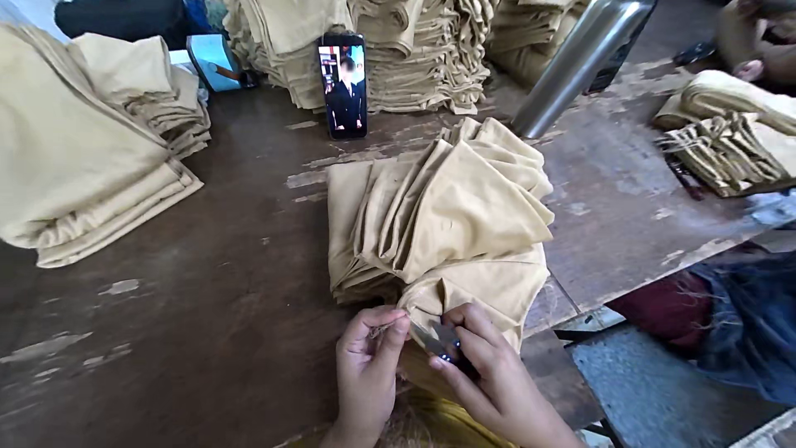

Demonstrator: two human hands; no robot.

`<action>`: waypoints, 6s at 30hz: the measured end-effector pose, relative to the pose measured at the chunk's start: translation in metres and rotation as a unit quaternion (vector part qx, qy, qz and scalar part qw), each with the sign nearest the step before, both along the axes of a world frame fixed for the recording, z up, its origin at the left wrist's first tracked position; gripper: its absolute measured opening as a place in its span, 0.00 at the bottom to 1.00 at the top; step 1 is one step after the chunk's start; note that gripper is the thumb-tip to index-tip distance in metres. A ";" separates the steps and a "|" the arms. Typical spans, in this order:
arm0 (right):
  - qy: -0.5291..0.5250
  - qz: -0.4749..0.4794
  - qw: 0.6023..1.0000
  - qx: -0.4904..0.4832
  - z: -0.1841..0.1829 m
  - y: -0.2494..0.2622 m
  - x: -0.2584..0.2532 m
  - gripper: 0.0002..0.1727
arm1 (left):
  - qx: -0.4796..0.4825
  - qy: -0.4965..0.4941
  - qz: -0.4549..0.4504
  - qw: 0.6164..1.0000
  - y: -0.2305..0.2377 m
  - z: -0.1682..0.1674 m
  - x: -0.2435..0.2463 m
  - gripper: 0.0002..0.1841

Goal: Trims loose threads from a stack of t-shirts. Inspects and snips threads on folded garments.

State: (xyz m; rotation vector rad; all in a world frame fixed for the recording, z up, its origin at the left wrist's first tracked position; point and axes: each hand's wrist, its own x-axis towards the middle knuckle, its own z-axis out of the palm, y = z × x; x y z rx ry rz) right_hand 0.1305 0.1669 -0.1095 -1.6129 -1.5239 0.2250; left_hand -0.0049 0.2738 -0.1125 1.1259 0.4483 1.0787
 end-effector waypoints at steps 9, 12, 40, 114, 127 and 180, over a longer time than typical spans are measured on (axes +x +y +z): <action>-0.045 -0.018 0.999 0.000 0.001 0.006 -0.004 0.23 | 0.020 0.014 -0.010 1.000 -0.003 0.005 -0.010 0.05; -0.080 -0.034 0.996 -0.001 0.003 0.011 -0.006 0.25 | 0.055 0.016 -0.011 0.998 -0.001 0.003 -0.012 0.06; -0.076 -0.027 0.996 -0.047 0.002 -0.025 0.037 0.17 | 0.252 0.209 -0.090 0.941 0.019 0.000 -0.029 0.01; 0.045 -0.104 0.946 0.303 0.053 -0.018 0.051 0.10 | 0.065 0.040 -0.195 0.978 0.024 0.050 0.007 0.23; 0.011 0.022 0.993 0.112 0.010 0.027 0.073 0.15 | 0.147 0.046 -0.082 0.985 0.026 0.038 0.012 0.24; 0.056 -0.017 0.979 0.196 0.005 0.022 0.003 0.16 | -0.010 0.011 -0.103 0.995 -0.008 0.008 -0.008 0.14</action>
